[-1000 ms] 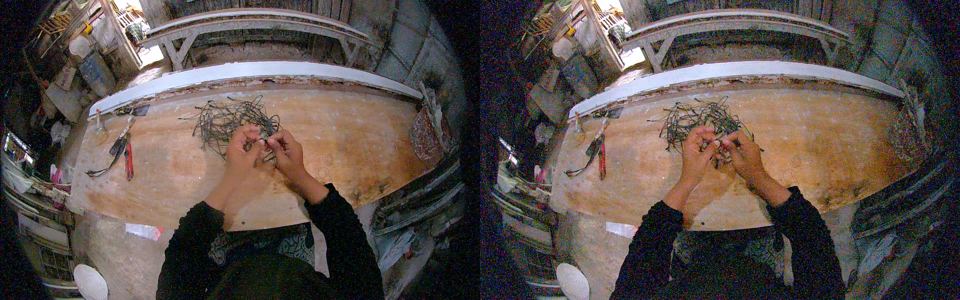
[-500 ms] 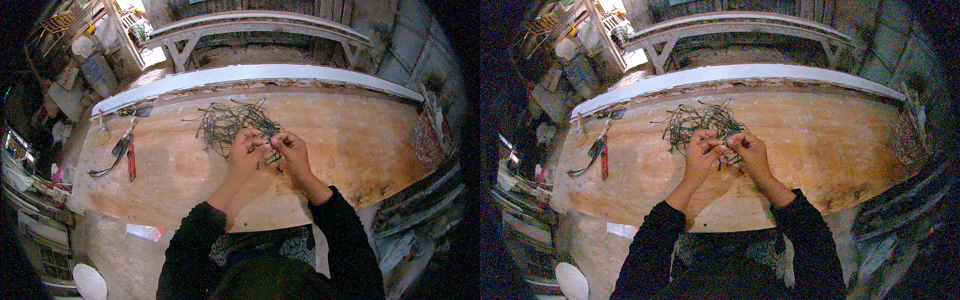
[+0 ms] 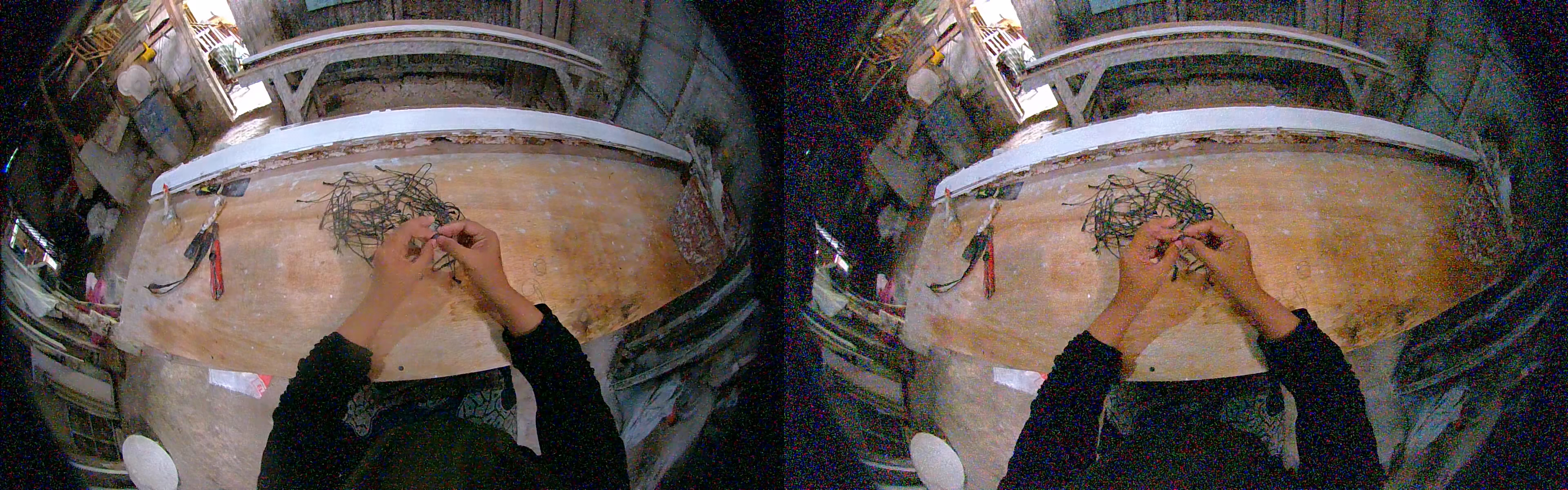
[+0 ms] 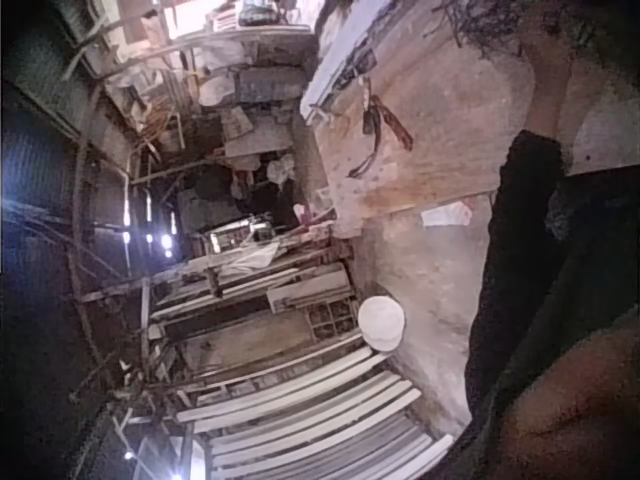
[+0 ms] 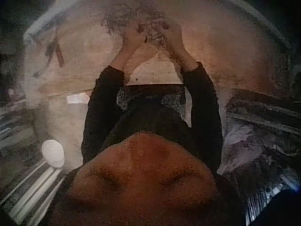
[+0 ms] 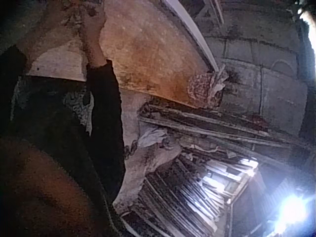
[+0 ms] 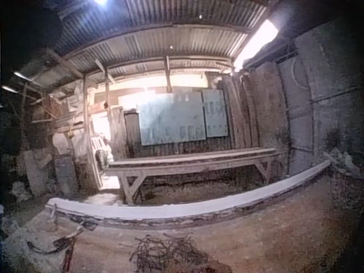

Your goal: The person sorts a pile of black wires on a wooden workbench by hand, picking up individual wires, separating them, and placing them into a small bundle. The hands remain in view throughout, manipulating the wires without using any tools.

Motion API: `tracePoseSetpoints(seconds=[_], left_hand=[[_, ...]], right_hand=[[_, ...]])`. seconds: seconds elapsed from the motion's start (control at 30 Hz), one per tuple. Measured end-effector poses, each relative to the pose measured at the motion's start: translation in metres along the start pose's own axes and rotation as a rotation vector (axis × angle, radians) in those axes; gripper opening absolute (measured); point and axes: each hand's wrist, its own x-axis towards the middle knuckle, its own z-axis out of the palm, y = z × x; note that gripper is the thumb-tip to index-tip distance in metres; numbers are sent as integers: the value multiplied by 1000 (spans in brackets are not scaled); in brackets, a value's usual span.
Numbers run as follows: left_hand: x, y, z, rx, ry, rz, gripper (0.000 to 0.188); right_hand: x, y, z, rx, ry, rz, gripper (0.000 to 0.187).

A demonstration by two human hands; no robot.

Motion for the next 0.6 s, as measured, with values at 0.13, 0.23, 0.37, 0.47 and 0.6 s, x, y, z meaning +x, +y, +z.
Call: tracePoseSetpoints(seconds=[0.13, 0.23, 0.37, 0.47, 0.6], left_hand=[[1, 12, 1, 31, 22, 9, 23], [2, 15, 1, 152, 86, 67, 28], [4, 13, 3, -219, 29, -234, 36], [4, 21, 3, -396, 17, -316, 38], [5, 21, 0, -444, 11, -319, 36]], right_hand=[[1, 15, 0, 25, 4, -87, 7], [2, 15, -1, -76, -42, -130, 8], [0, 10, 3, 59, -68, -65, 6], [2, 14, 3, 165, -115, -23, 6], [1, 4, 1, 322, -212, 118, 5]])
